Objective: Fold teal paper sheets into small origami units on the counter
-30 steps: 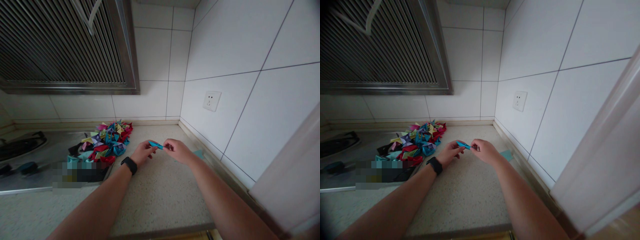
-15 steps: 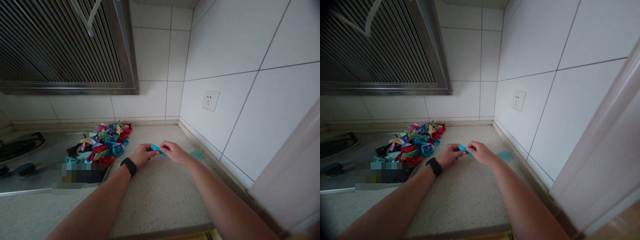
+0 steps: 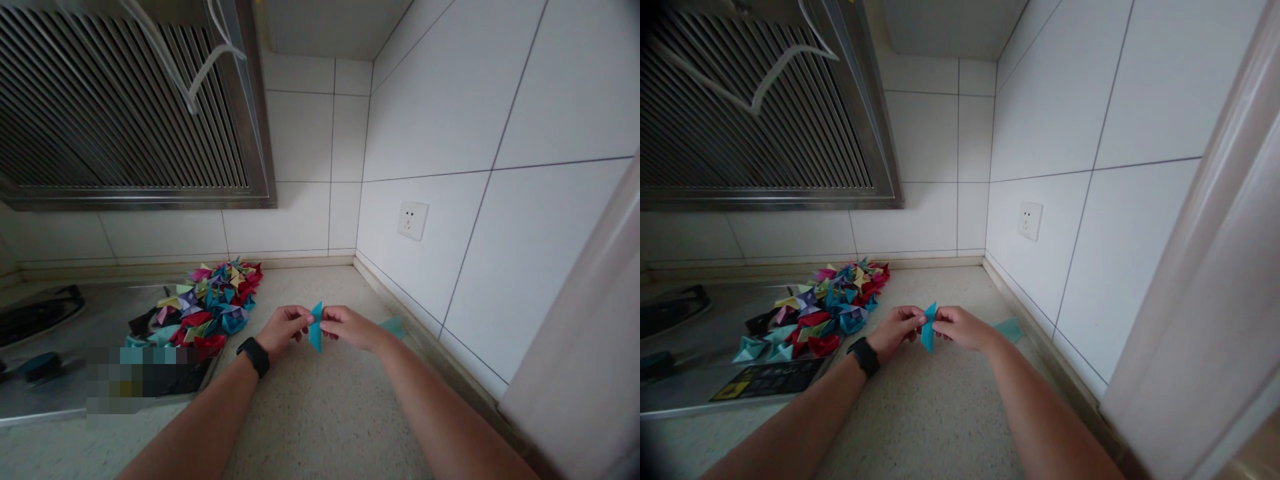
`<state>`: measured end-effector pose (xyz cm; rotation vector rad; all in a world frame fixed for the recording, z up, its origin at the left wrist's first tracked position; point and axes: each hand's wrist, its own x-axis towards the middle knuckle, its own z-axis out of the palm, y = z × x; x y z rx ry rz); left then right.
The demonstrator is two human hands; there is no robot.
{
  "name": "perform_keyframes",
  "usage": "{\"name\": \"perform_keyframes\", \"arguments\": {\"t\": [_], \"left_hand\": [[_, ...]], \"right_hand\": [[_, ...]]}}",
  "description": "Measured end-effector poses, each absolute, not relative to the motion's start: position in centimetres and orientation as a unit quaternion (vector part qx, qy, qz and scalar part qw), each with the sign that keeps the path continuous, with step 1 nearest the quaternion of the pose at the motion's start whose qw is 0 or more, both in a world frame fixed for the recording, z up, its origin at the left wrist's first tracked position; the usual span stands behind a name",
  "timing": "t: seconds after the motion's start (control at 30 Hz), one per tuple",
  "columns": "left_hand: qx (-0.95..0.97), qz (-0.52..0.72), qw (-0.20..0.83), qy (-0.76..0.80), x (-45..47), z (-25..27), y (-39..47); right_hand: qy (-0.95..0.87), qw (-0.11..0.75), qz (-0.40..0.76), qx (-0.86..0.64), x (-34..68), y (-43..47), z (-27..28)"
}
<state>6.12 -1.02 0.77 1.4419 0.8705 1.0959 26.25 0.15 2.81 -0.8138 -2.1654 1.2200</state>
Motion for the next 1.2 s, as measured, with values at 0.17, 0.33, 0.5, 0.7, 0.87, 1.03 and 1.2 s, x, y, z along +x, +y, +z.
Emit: {"name": "perform_keyframes", "arguments": {"t": [0.17, 0.33, 0.5, 0.7, 0.87, 1.03, 1.2], "left_hand": [[0.609, 0.456, 0.537, 0.363, 6.11, 0.74, -1.04], [0.62, 0.44, 0.536, 0.366, 6.14, 1.12, -1.43], [0.628, 0.427, 0.539, 0.363, 6.06, 0.98, -1.37], [0.64, 0.425, 0.535, 0.351, 5.96, 0.64, -1.11], [0.636, 0.417, 0.548, 0.349, 6.02, 1.0, -1.35], [0.639, 0.417, 0.556, 0.33, 5.93, 1.03, -1.4], [0.639, 0.415, 0.56, 0.326, 5.92, 0.99, -1.41]], "right_hand": [[-0.798, 0.271, 0.435, -0.317, 26.07, 0.31, 2.54], [-0.799, 0.29, 0.415, -0.324, 26.13, 0.29, 2.78], [-0.8, 0.296, 0.395, -0.341, 26.19, 0.55, 2.58], [-0.801, 0.289, 0.399, -0.339, 26.21, 0.77, 2.3], [-0.799, 0.285, 0.413, -0.332, 26.16, 0.65, 2.38], [-0.795, 0.286, 0.422, -0.33, 26.14, 0.69, 2.3], [-0.795, 0.298, 0.418, -0.322, 26.16, 0.83, 2.26]]}}
